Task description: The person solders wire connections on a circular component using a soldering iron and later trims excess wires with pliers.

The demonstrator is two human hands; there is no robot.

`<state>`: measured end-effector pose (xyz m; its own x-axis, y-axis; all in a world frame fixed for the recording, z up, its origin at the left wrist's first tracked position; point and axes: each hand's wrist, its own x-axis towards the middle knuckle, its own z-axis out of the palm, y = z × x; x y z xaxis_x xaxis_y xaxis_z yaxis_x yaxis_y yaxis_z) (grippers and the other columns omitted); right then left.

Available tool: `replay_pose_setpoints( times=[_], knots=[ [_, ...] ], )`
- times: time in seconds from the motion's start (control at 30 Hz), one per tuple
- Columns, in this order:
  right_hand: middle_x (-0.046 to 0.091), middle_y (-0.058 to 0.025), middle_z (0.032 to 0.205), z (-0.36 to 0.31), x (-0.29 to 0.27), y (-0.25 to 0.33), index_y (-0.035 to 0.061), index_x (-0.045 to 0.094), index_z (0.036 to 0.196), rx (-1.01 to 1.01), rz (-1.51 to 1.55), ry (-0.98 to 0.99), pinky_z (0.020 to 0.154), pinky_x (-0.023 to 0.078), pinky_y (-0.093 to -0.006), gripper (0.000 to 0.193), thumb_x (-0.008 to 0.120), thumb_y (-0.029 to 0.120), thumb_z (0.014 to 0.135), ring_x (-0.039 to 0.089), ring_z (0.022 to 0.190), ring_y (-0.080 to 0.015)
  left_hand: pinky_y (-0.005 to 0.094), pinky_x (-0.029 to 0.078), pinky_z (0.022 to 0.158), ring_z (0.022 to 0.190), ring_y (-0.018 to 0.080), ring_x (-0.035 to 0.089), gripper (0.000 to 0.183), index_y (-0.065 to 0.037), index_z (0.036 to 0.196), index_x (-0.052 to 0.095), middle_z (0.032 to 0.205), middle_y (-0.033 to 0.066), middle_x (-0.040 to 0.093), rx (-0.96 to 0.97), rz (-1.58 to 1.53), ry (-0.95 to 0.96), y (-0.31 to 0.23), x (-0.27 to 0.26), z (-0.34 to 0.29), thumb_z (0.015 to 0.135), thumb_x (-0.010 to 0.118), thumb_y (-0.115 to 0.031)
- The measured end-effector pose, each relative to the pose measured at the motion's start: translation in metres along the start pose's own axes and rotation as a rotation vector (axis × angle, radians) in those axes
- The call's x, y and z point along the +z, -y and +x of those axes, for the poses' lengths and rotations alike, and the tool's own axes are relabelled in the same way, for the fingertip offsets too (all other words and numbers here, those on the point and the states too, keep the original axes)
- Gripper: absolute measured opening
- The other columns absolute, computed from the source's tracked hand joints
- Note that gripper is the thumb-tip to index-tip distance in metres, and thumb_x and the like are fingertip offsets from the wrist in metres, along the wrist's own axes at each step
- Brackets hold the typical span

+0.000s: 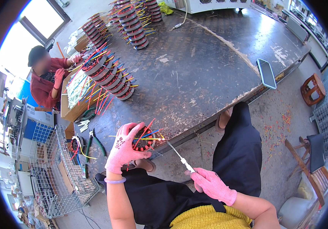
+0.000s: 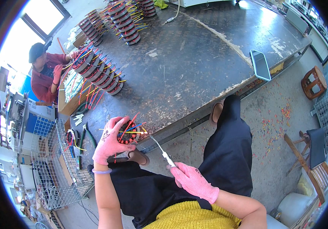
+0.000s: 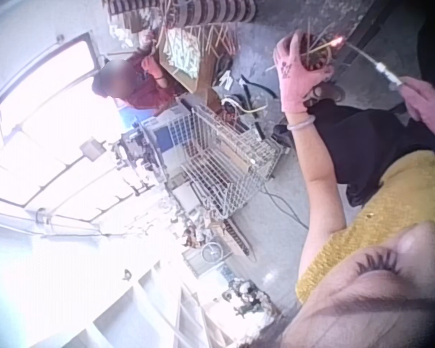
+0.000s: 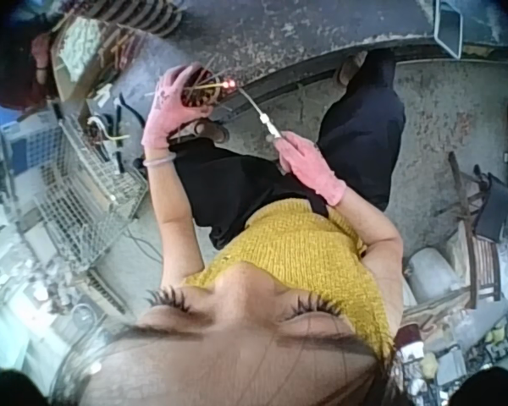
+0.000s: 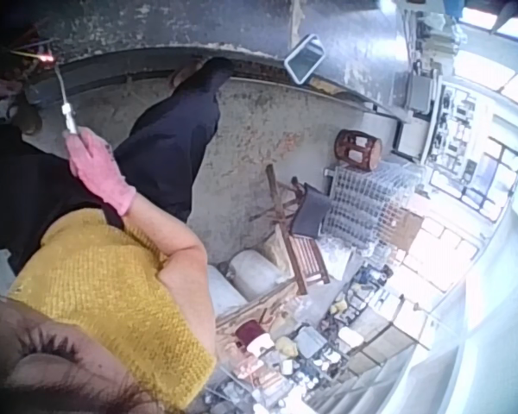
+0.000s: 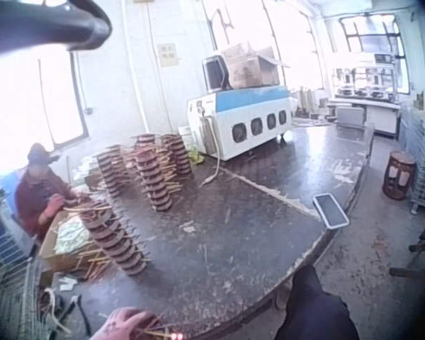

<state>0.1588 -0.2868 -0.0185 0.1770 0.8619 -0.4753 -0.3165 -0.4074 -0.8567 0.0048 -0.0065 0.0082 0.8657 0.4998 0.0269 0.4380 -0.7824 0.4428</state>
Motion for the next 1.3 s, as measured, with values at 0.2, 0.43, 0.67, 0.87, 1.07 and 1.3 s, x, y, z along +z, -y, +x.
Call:
replay_pose_setpoints(
  times=[0.2,0.43,0.67,0.87,1.07,1.3],
  knots=[
    [0.049,-0.0002,0.065,0.0,-0.004,-0.007,0.0004,0.061,0.124,0.066,0.059,-0.007,0.057,0.039,-0.0263,0.035,0.046,0.027,0.106,0.046,0.059,-0.0072,0.0472,0.036,0.112,0.127,0.0384,0.046,0.097,-0.01,0.139,0.054,0.134,0.0155,0.051,0.187,0.058,-0.012,0.009,-0.002,0.001,0.05,0.091,-0.021],
    [0.048,0.0011,0.065,0.001,-0.004,-0.009,0.0003,0.06,0.125,0.03,0.071,0.006,0.056,0.038,-0.0253,0.036,0.047,0.028,0.106,0.045,0.058,-0.0068,0.0506,0.025,0.121,0.134,0.0375,0.043,0.096,-0.012,0.141,0.051,0.136,0.0137,0.052,0.073,0.051,0.029,0.005,-0.001,0.001,0.055,0.09,-0.027],
    [0.048,0.0015,0.064,0.001,-0.002,-0.004,0.0,0.06,0.125,0.042,0.058,0.016,0.056,0.038,-0.0255,0.036,0.046,0.027,0.106,0.045,0.058,-0.0065,0.0515,0.025,0.12,0.137,0.0405,0.037,0.1,-0.011,0.142,0.049,0.139,0.0141,0.05,0.043,0.074,0.004,0.007,0.0,0.0,0.054,0.091,-0.028],
    [0.048,0.0014,0.065,0.001,0.0,0.001,-0.0001,0.061,0.124,0.057,0.073,0.011,0.056,0.038,-0.0252,0.034,0.047,0.024,0.106,0.045,0.058,-0.0065,0.0538,0.025,0.119,0.139,0.0453,0.031,0.104,-0.012,0.142,0.049,0.14,0.0136,0.047,-0.013,0.084,-0.024,0.007,0.001,-0.001,0.05,0.093,-0.03],
    [0.048,0.0013,0.066,0.001,-0.001,-0.002,-0.0003,0.061,0.124,0.046,0.092,0.01,0.055,0.038,-0.0251,0.034,0.046,0.024,0.106,0.045,0.058,-0.0065,0.0553,0.025,0.118,0.139,0.0464,0.029,0.106,-0.015,0.142,0.05,0.136,0.0128,0.048,0.009,0.155,-0.046,0.01,0.001,-0.001,0.047,0.094,-0.032],
    [0.048,0.0018,0.066,0.001,-0.003,-0.006,-0.0005,0.06,0.125,0.045,0.072,0.022,0.056,0.039,-0.0247,0.036,0.046,0.026,0.106,0.045,0.059,-0.0065,0.0537,0.026,0.119,0.141,0.0457,0.029,0.108,-0.013,0.144,0.048,0.139,0.0121,0.048,0.001,0.124,-0.011,0.013,0.002,-0.001,0.048,0.093,-0.031]
  ],
)
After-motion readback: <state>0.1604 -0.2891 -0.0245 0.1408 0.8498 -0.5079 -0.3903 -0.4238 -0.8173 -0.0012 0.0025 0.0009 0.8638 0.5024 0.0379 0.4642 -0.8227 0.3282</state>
